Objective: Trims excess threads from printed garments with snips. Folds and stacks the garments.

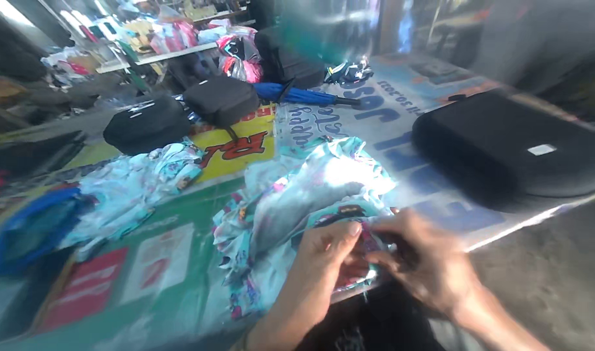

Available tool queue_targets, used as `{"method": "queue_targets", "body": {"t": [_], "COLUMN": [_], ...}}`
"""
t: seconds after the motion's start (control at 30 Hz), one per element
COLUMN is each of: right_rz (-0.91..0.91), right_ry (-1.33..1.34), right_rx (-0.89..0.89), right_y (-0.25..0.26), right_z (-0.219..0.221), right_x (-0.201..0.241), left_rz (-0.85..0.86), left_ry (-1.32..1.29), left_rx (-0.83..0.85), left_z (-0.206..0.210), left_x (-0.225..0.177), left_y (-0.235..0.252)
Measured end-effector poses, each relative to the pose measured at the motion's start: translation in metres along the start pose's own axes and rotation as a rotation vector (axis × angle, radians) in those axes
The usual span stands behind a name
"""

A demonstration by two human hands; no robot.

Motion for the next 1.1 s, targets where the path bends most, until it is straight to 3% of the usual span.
{"method": "queue_targets", "body": {"t": [0.13, 0.3, 0.43, 0.83, 1.1], "right_rz": [-0.047, -0.004, 0.033, -0.234, -0.294], "right_ry": [-0.067, 0.278, 0.350, -0.314, -0.400], "right_rx": [-0.013, 0.022, -0.006, -0.107, -0.112], "right_y": [0.002, -0.002, -0.010, -0.015, -0.026], "right_z": [0.007, -0.007, -0.012, 0.010, 0.005], "right_x": [0.004, 0.018, 0.019, 0.029, 0.044], "left_rz": [0.022, -0.001, 0.046, 0.048, 0.090], "left_ry": [-0.032, -0.083, -0.076, -0.209, -0.319], "left_rx": [-0.026, -0.144, -0.192, -0.298, -0.257], "left_z": [0.002, 0.004, 0.010, 0.010, 0.008], "left_x": [0.005, 0.004, -0.003, 0.015, 0.025], "left_y": [-0.005, -0.013, -0.020, -0.034, -0.038]}}
Point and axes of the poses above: each hand's wrist, its own y-axis towards the middle knuckle, its own z-axis out of the palm, x = y × z, the point moved 2 cm from there along y, towards the middle knuckle, and after that the axes turned 6 degrees about -x, right-handed, at the moved point
